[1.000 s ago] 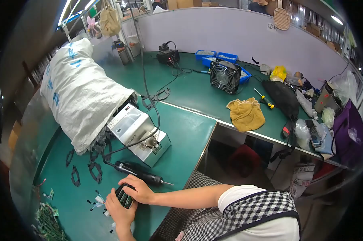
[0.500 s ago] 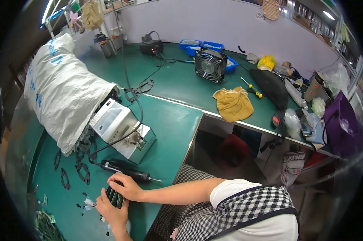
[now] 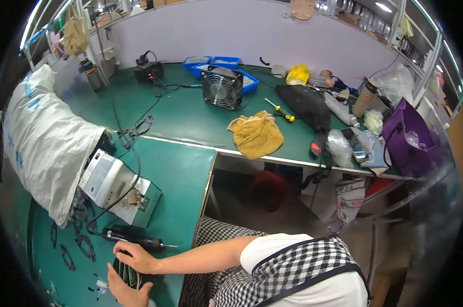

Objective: The person assembles electronic circuit boards into plastic housing units using an electric screwdriver.

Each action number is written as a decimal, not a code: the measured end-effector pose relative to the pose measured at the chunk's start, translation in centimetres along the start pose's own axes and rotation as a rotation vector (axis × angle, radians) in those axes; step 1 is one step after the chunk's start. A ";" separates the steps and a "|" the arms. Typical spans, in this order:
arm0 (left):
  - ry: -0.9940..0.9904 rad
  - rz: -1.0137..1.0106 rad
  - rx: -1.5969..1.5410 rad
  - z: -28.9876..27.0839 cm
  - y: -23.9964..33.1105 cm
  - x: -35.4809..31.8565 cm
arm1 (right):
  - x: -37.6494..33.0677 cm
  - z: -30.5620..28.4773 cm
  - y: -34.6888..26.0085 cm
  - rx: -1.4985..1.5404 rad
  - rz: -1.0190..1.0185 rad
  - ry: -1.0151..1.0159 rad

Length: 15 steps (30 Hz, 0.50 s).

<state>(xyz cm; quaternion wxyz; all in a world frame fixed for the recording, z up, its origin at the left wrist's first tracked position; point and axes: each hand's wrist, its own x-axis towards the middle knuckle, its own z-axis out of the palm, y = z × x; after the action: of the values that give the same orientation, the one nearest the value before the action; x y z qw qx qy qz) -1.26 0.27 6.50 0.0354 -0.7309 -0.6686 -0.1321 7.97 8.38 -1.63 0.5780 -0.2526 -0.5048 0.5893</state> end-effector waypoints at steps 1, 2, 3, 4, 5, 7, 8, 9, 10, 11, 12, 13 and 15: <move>-0.003 0.009 -0.011 0.1 0.1 0.1 | 0.0 0.0 0.3 -0.030 -0.014 -0.031; -0.007 -0.025 -0.009 0.2 0.1 0.1 | -0.1 -0.1 0.3 -0.023 0.009 -0.032; -0.007 -0.062 -0.005 0.3 0.1 0.0 | -0.1 -0.1 0.1 -0.015 0.029 -0.037; 0.010 -0.105 0.003 0.8 0.0 0.0 | -0.1 -0.2 0.0 -0.022 0.029 -0.034; 0.011 -0.104 -0.003 1.1 -0.2 0.0 | 0.0 -0.3 0.0 -0.033 0.009 -0.035; 0.072 -0.162 -0.040 1.4 -0.3 0.0 | -0.1 -0.2 0.4 -0.040 0.002 -0.043; 0.020 -0.201 -0.061 1.3 -0.3 0.0 | -0.1 -0.2 0.6 -0.027 -0.002 -0.017; 0.020 -0.210 -0.060 1.2 -0.3 0.0 | -0.1 -0.2 0.6 -0.013 -0.008 0.006; 0.027 -0.183 -0.065 1.3 -0.4 0.1 | 0.0 -0.3 0.6 0.022 0.017 -0.012; 0.034 -0.154 -0.070 1.4 -0.5 0.1 | -0.1 -0.4 0.6 0.025 0.021 -0.020; 0.052 -0.133 -0.078 1.7 -0.7 0.2 | 0.0 -0.5 0.5 0.003 0.031 -0.024; 0.054 -0.137 -0.075 1.8 -0.7 0.1 | 0.1 -0.6 0.5 -0.019 0.041 -0.029; 0.030 -0.173 -0.073 1.8 -0.6 0.1 | 0.1 -0.4 0.7 -0.017 0.045 -0.032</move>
<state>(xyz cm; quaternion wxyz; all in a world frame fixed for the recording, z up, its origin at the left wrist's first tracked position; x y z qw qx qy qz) -1.62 0.88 4.77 0.0074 -0.6693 -0.7233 -0.1698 7.99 8.72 -2.34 0.5542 -0.2593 -0.5131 0.6020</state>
